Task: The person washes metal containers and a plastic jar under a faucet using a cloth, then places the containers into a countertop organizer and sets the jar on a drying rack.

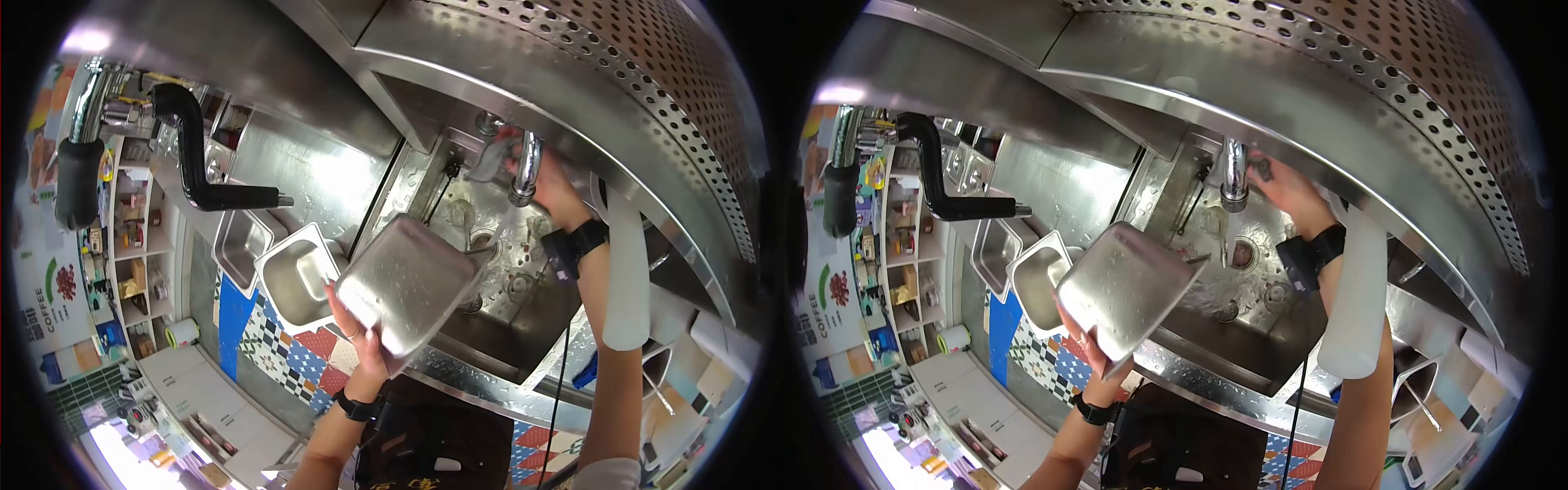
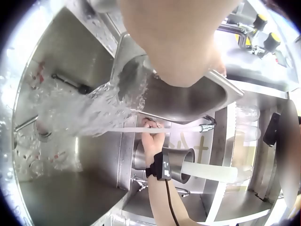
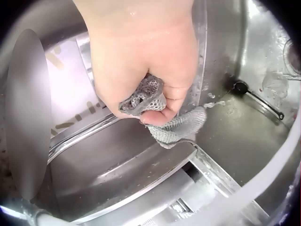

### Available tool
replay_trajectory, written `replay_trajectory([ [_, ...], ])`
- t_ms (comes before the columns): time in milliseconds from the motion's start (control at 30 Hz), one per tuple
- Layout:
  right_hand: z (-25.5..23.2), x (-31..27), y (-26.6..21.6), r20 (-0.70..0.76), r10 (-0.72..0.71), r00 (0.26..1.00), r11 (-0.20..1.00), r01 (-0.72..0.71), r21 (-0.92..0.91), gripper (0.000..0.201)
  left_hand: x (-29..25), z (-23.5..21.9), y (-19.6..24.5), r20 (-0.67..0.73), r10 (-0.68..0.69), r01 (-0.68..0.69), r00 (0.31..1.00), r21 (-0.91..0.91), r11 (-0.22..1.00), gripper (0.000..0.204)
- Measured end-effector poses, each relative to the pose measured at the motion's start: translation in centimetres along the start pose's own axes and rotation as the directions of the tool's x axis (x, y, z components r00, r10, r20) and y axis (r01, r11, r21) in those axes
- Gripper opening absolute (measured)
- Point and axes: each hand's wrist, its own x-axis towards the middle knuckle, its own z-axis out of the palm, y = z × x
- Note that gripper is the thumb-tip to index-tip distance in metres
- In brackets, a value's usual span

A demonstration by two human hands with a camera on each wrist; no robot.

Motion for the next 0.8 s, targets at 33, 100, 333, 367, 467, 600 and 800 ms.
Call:
replay_trajectory([
  [33,0.0,0.4,0.1,-0.008,0.004,1.000,1.000,-0.004,0.025,0.030,-0.2,0.0,0.1,-0.070,-0.076,0.068,0.995,-0.114,0.991,0.099],
  [100,-0.2,1.1,0.4,-0.025,0.012,1.000,0.997,-0.010,0.076,0.032,-0.3,-1.4,0.0,-0.060,0.068,-0.064,0.996,0.060,0.996,0.101],
  [333,0.6,-3.4,0.2,0.061,-0.015,0.998,0.972,0.000,0.235,0.033,0.4,-1.8,3.9,-0.200,0.258,-0.192,0.945,0.299,0.935,0.081],
  [367,0.8,-4.2,0.6,-0.011,-0.012,1.000,0.972,0.014,0.236,0.033,0.5,-1.8,4.6,-0.224,0.243,-0.168,0.944,0.308,0.936,0.079],
  [467,0.8,-7.7,2.1,-0.097,-0.010,0.995,0.996,0.019,0.092,0.031,0.5,-2.9,5.9,-0.226,0.001,0.038,0.974,0.167,0.985,0.064],
  [600,1.5,-12.4,3.3,-0.026,0.002,1.000,1.000,-0.002,0.010,0.029,0.9,-3.7,7.9,-0.247,-0.398,0.307,0.883,-0.336,0.890,0.045],
  [800,8.0,-19.1,0.1,-0.051,-0.044,0.998,0.967,0.055,0.251,0.028,0.7,-6.9,10.0,-0.084,-0.535,0.372,0.841,-0.628,0.683,0.054],
])
